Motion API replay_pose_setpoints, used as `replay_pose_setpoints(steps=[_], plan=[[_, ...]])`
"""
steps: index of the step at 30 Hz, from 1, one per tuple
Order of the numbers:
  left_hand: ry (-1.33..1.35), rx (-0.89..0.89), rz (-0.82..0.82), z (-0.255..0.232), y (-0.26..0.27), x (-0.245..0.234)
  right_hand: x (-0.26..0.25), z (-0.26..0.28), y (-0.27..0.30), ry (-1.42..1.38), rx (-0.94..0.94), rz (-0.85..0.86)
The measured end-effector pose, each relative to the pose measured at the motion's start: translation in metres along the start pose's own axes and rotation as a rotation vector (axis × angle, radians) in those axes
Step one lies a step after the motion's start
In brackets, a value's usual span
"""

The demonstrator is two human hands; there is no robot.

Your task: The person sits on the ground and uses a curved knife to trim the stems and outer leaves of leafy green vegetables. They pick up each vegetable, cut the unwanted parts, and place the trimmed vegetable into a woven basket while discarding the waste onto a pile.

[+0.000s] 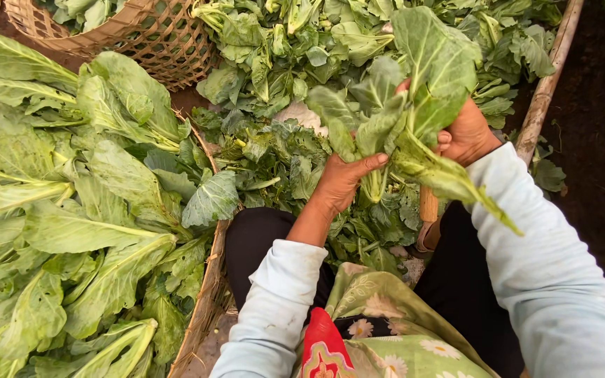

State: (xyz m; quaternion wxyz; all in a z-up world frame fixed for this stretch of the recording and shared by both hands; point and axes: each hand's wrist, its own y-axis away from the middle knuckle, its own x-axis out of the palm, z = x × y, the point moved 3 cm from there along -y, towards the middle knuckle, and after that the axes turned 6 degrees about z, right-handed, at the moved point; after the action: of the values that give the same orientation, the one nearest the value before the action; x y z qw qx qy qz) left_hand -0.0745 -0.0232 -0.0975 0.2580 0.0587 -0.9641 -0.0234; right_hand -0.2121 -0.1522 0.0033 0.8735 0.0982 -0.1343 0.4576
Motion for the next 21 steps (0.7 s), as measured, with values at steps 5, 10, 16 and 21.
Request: replay_pose_setpoints(steps=[5,10,16,21], plan=[[0.349,-0.135,-0.184,0.003,-0.005,-0.01,-0.014,0.001,-0.002,0.161,0.143,-0.354],[0.675,-0.099,-0.339,-0.029,-0.008,-0.019,-0.009,0.015,0.006,0.527,0.155,-0.511],[0.863,0.02,-0.19,-0.025,-0.01,-0.029,0.054,0.038,0.029,0.746,0.061,-0.411],[0.948,0.124,-0.085,-0.026,-0.012,-0.026,0.091,0.016,0.023,0.673,-0.102,-0.187]])
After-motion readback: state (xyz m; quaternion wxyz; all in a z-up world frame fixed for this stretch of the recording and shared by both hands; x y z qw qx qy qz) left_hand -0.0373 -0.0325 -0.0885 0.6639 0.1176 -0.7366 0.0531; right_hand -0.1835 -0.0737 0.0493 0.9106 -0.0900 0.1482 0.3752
